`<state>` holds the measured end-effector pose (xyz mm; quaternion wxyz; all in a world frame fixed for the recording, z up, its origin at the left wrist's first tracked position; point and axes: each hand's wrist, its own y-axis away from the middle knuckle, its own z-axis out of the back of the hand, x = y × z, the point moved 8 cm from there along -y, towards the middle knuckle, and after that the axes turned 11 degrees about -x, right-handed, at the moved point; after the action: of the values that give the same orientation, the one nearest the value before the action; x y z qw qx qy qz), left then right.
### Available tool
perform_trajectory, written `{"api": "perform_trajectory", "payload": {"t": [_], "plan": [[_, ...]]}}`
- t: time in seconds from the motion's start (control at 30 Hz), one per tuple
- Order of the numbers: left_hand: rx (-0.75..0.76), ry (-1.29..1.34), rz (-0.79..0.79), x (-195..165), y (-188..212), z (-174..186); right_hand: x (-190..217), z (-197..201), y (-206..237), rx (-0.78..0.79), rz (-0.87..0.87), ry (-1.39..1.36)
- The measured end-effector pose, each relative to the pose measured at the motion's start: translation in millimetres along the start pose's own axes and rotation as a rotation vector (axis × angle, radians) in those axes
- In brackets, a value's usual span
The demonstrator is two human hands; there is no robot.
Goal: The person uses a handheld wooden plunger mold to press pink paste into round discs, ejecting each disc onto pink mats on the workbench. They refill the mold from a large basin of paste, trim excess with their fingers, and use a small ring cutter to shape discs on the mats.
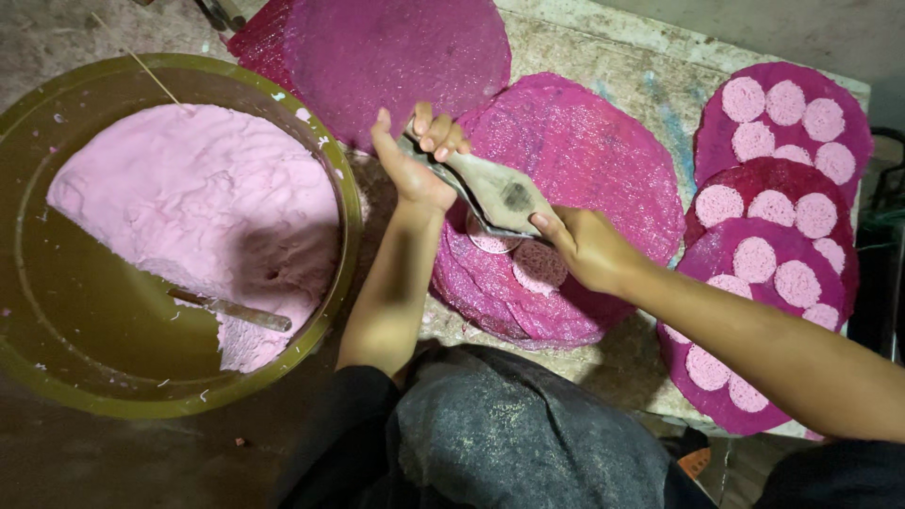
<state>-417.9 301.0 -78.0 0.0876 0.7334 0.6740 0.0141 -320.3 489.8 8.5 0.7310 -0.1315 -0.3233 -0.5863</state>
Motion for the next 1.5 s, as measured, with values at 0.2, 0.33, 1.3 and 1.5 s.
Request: {"api": "perform_trajectory", "payload": {"t": [0.2,0.33,1.3,1.5], "plan": [[-0.180,0.132,0.036,39,-1,12,-37,17,10,0.148,-0.287,0.279],[-0.217,0.092,0.024,34,-14,1,-23,32,-2,-0.066,-0.104,0.267],[0.415,-2.174,-0.434,46,102,3,-104,26,92,-0.725,0.068,-0.548],[0.427,-2.196,-0.457,49,98,-4,-128,26,115,-0.800,-0.004,-0.696]]}}
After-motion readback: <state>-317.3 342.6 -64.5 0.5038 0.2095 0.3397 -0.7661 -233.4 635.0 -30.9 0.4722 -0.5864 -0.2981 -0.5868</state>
